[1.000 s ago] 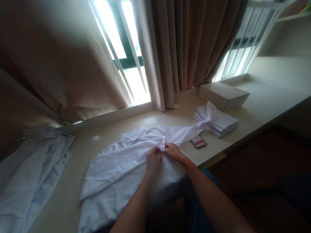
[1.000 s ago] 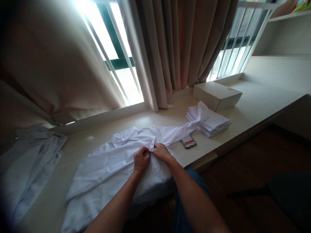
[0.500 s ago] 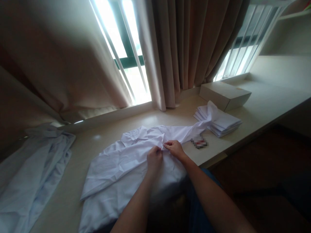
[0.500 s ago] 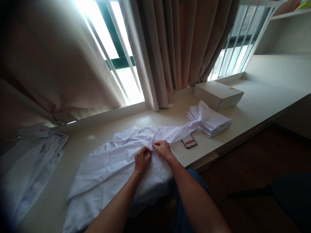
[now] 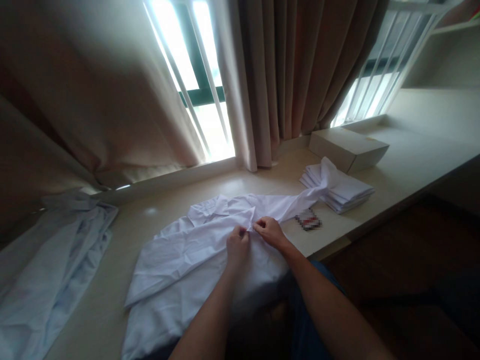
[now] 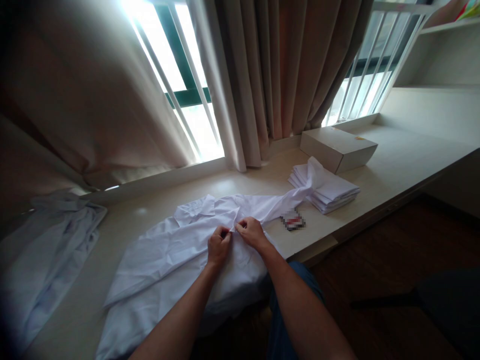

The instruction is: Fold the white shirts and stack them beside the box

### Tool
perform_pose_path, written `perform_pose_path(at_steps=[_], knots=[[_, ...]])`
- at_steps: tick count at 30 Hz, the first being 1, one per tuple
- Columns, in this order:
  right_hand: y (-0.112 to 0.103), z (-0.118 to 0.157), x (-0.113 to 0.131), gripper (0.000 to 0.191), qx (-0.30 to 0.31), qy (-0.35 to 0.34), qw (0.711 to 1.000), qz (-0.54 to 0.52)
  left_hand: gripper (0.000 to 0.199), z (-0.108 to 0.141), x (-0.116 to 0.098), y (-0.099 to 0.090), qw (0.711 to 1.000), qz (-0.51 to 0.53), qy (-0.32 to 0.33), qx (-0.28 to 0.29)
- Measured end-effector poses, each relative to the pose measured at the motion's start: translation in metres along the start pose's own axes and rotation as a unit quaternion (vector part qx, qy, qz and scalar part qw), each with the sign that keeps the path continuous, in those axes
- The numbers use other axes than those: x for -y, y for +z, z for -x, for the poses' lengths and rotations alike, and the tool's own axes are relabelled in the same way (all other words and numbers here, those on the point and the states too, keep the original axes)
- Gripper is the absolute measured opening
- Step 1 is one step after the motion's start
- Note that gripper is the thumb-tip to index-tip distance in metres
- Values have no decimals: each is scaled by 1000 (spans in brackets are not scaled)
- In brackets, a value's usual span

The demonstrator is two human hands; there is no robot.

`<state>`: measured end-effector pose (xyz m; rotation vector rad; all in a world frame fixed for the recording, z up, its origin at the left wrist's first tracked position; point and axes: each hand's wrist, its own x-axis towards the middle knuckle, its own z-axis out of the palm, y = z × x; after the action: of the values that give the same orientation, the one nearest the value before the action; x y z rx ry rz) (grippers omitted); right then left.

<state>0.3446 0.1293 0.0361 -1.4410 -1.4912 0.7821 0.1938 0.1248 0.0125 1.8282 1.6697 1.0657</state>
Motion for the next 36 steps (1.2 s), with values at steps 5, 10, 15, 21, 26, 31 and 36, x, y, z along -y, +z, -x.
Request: perform_pose_path(at_steps=[5,10,15,21,26,31,36], knots=[[2,-1,-4,13,-74,27,997,-5,11,0,1,3,1000,-12,14,3],[11,-2,-5,16,-117,40,992,-38,10,-1,0,4,999,-26,32,-4],[12,-4,-5,19,-119,82,988,-49,11,1,-2,4,998,-31,59,-2],[4,-6,-4,39,-81,88,992,-27,45,1,1,6,985,-76,154,-5],[7,-7,-9,18,-75,166,980,-74,35,0,12,13,981,-110,157,7],[10,-9,-10,29,-56,206,966,-143,35,2,16,16,981,-132,141,10],[3,-7,-2,12,-15,204,960,-192,32,2,11,11,988,-99,122,5]])
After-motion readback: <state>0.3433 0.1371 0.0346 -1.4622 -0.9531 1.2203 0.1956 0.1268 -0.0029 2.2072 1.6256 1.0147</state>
